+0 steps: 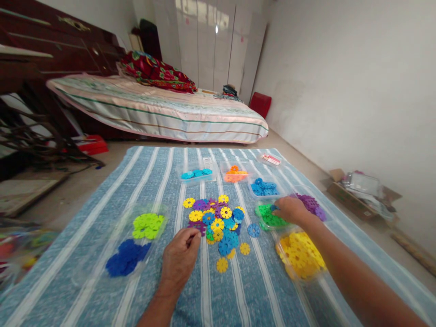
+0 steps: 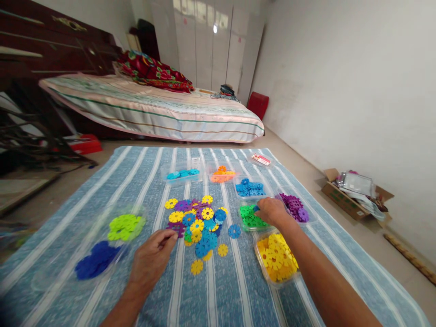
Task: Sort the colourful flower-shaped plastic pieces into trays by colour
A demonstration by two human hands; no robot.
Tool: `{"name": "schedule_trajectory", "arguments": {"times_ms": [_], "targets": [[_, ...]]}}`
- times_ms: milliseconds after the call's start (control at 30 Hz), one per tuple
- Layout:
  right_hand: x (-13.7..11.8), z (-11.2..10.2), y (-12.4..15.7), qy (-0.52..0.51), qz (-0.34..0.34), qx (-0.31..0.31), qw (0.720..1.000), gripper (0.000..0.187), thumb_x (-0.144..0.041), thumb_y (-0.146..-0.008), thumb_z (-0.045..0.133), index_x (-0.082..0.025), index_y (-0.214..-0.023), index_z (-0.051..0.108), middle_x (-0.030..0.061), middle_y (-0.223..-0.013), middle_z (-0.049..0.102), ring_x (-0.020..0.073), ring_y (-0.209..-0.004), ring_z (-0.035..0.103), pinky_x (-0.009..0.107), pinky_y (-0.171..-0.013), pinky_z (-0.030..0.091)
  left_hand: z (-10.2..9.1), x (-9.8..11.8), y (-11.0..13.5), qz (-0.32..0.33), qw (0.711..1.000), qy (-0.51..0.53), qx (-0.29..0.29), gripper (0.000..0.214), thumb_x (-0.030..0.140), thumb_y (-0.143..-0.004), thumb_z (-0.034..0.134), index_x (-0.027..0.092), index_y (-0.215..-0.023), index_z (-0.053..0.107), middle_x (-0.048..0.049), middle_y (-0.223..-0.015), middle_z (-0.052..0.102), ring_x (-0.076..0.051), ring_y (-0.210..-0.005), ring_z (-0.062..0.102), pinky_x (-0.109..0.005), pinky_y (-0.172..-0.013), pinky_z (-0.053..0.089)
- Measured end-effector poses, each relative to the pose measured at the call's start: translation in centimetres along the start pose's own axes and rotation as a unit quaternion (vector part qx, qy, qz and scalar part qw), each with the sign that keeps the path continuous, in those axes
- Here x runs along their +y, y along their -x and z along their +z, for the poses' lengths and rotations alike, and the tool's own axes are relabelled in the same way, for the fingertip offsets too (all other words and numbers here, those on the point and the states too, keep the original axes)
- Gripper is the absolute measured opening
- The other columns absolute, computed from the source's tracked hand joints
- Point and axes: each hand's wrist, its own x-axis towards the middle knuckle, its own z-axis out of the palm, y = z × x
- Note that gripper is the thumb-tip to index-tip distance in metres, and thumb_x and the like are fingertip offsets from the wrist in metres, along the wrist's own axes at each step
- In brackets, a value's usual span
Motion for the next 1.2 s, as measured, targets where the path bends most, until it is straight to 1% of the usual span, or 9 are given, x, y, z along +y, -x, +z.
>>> {"name": "schedule_trajectory", "arguments": {"times_ms": [333, 433, 600, 700, 800, 900, 1033, 1133, 1200], "targets": [[0.9, -1.5, 1.1, 0.003, -0.03, 0.055, 0.998, 0.029, -0.031, -0.088, 0.042, -0.018, -0.086, 0.068, 0.0103, -0.085, 0.07, 0.0192, -0.083, 0.065, 0.025, -0.07, 0.043, 0.0, 0.3, 0.0, -0.005, 1.0, 0.002, -0.006, 0.021, 0.035, -0.077, 0.046, 0.022, -0.071, 0.061, 0.0016, -0.073, 0.065, -0.014, -0.068, 0.061, -0.024, -0.067, 0.046], [1.5, -2.6, 1.1, -0.001, 0.009, 0.098, 0.995, 0.034, -0.035, -0.091, 0.036, -0.021, -0.088, 0.067, 0.0085, -0.087, 0.069, 0.0197, -0.085, 0.064, 0.025, -0.069, 0.042, -0.1, 0.3, 0.0, -0.006, 1.0, 0.003, -0.005, 0.021, 0.036, -0.077, 0.046, 0.022, -0.071, 0.061, 0.0015, -0.073, 0.064, -0.014, -0.068, 0.06, -0.024, -0.067, 0.046], [1.7, -4.0, 1.4, -0.014, 0.116, 0.187, 0.975, 0.044, -0.041, -0.094, 0.024, -0.02, -0.118, 0.054, 0.0125, -0.101, 0.067, 0.0247, -0.09, 0.063, 0.03, -0.068, 0.042, 0.0, 0.3, 0.0, 0.0, 1.0, 0.003, -0.002, 0.022, 0.036, -0.077, 0.046, 0.021, -0.071, 0.061, 0.001, -0.073, 0.064, -0.014, -0.069, 0.06, -0.024, -0.067, 0.046], [-0.7, -4.0, 3.1, -0.055, 0.051, 0.195, 0.978, 0.036, -0.042, -0.092, 0.033, -0.024, -0.11, 0.059, 0.0076, -0.097, 0.069, 0.0212, -0.088, 0.064, 0.027, -0.069, 0.042, 0.0, 0.4, 0.1, 0.002, 1.0, 0.004, -0.002, 0.023, 0.036, -0.078, 0.045, 0.021, -0.072, 0.061, 0.0008, -0.073, 0.063, -0.014, -0.068, 0.06, -0.024, -0.067, 0.046], [-5.0, -3.2, 5.9, -0.082, -0.045, 0.145, 0.985, 0.029, -0.037, -0.091, 0.037, -0.023, -0.095, 0.062, 0.0065, -0.088, 0.069, 0.0201, -0.081, 0.065, 0.025, -0.066, 0.042, 0.0, 0.4, 0.1, 0.001, 1.0, 0.0, -0.006, 0.022, 0.035, -0.078, 0.045, 0.021, -0.073, 0.061, 0.0003, -0.075, 0.064, -0.014, -0.07, 0.06, -0.024, -0.069, 0.046], [-9.6, -1.9, 7.9, -0.08, -0.081, 0.093, 0.989, 0.022, -0.022, -0.088, 0.041, -0.018, -0.097, 0.061, 0.0104, -0.084, 0.068, 0.0223, -0.077, 0.064, 0.028, -0.063, 0.043, 0.0, 0.3, 0.2, -0.003, 1.0, -0.005, -0.011, 0.022, 0.035, -0.078, 0.044, 0.021, -0.073, 0.061, 0.0002, -0.076, 0.064, -0.014, -0.071, 0.06, -0.024, -0.069, 0.045], [-13.0, 0.1, 7.6, -0.082, -0.063, 0.13, 0.986, 0.031, -0.004, -0.082, 0.037, -0.013, -0.103, 0.058, 0.016, -0.098, 0.062, 0.0255, -0.093, 0.059, 0.033, -0.071, 0.046, -0.1, 0.3, 0.2, 0.003, 1.0, -0.005, -0.023, 0.022, 0.035, -0.079, 0.044, 0.021, -0.072, 0.059, -0.0003, -0.076, 0.063, -0.014, -0.071, 0.059, -0.024, -0.069, 0.045], [-13.7, 1.2, 6.3, -0.08, -0.007, 0.128, 0.989, 0.032, -0.002, -0.083, 0.035, -0.011, -0.103, 0.058, 0.0181, -0.097, 0.06, 0.0265, -0.093, 0.058, 0.034, -0.069, 0.048, 0.0, 0.3, 0.2, 0.003, 1.0, -0.005, -0.022, 0.021, 0.034, -0.079, 0.043, 0.021, -0.072, 0.059, -0.0003, -0.075, 0.062, -0.014, -0.071, 0.059, -0.025, -0.069, 0.046], [-13.9, 1.6, 5.8, -0.077, -0.002, 0.119, 0.99, 0.031, -0.001, -0.082, 0.036, -0.01, -0.101, 0.059, 0.0181, -0.095, 0.061, 0.0258, -0.091, 0.059, 0.032, -0.067, 0.048, 0.0, 0.3, 0.3, 0.004, 1.0, -0.004, -0.021, 0.021, 0.034, -0.079, 0.043, 0.021, -0.072, 0.059, 0.0, -0.075, 0.062, -0.014, -0.071, 0.059, -0.024, -0.069, 0.045]]}}
